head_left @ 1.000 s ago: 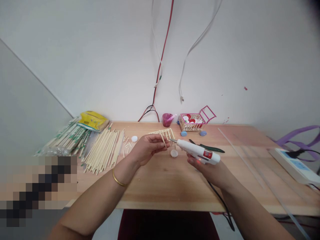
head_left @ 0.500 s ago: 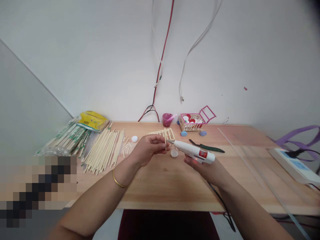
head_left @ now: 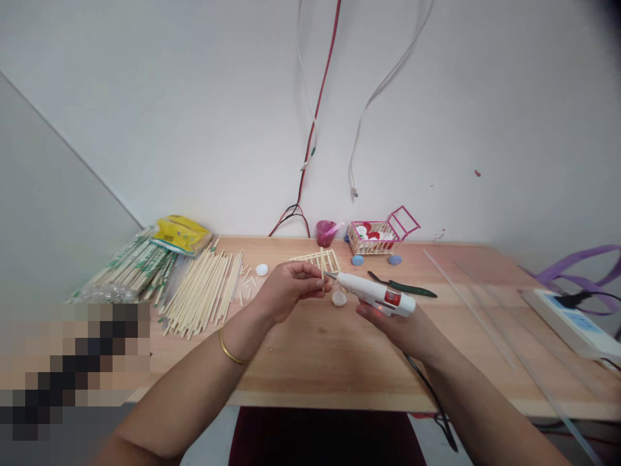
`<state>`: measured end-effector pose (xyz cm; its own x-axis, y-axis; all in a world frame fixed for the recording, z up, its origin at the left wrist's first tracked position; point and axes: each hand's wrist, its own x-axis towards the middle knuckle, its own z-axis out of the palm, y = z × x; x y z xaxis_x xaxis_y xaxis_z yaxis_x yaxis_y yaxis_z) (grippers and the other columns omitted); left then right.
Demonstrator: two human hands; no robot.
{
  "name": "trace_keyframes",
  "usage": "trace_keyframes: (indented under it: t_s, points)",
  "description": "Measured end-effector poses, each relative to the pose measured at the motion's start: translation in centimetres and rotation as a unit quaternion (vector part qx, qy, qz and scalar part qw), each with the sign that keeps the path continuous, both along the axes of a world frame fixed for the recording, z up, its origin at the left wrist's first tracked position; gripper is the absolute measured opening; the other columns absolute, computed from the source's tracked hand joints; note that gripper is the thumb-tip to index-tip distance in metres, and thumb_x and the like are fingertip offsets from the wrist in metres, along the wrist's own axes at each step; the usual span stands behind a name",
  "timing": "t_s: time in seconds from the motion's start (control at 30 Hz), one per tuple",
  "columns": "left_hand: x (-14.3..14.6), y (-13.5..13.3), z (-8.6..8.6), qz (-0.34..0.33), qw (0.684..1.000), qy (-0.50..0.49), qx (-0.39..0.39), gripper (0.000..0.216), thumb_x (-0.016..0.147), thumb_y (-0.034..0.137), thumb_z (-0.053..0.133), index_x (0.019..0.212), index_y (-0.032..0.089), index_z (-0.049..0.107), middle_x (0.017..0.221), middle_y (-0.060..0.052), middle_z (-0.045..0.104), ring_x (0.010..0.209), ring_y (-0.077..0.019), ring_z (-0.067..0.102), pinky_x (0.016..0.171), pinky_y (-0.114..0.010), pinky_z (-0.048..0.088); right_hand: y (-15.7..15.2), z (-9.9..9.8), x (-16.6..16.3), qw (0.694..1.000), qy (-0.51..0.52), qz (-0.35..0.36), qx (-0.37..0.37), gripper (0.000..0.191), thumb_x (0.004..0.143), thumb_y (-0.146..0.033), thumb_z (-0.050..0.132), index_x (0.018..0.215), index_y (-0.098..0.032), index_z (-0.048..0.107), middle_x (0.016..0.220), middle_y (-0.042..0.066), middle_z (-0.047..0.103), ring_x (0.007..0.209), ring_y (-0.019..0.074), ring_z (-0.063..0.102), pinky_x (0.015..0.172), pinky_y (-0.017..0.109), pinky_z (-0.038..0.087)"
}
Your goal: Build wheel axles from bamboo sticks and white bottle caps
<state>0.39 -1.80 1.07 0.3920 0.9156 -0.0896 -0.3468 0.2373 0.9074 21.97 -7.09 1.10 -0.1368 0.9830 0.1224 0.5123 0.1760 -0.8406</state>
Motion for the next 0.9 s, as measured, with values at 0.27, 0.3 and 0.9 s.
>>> trace_keyframes:
  t_s: [0.27,0.3,0.9]
  points:
    - [-0.1,0.1,0.2,0.006,1.0,-0.001,-0.006,0.02,0.06,0.017,0.081,0.071,0.01,0.066,0.076,-0.006,0.069,0.074,-0.0138,0.065,0.07,-0.026,0.05,0.2,0.4,0.1,0.999,-0.022,-0.039,0.007,0.034,0.078,-0.045,0.062,0.1,-0.02,0.067,0.085,0.006,0.07,0.08,0.0243,0.065,0.062,0.031,0.053]
    - [-0.1,0.2,0.2,0.007,1.0,-0.006,-0.007,0.02,0.06,0.018,0.081,0.071,0.01,0.066,0.076,-0.006,0.069,0.074,-0.0135,0.065,0.07,-0.026,0.049,0.2,0.4,0.1,0.999,-0.024,-0.043,0.007,0.034,0.077,-0.045,0.062,0.1,-0.02,0.067,0.084,0.006,0.07,0.08,0.0246,0.065,0.061,0.031,0.052]
    - [-0.7,0.8,-0.3,-0.003,0.998,-0.065,-0.008,0.02,0.069,0.025,0.077,0.074,0.009,0.067,0.07,-0.003,0.061,0.059,-0.0056,0.052,0.057,-0.019,0.04,-0.3,-1.2,0.4,0.999,-0.026,0.029,-0.008,0.027,0.077,-0.048,0.064,0.08,-0.021,0.058,0.067,-0.001,0.057,0.06,0.0142,0.052,0.053,0.025,0.045]
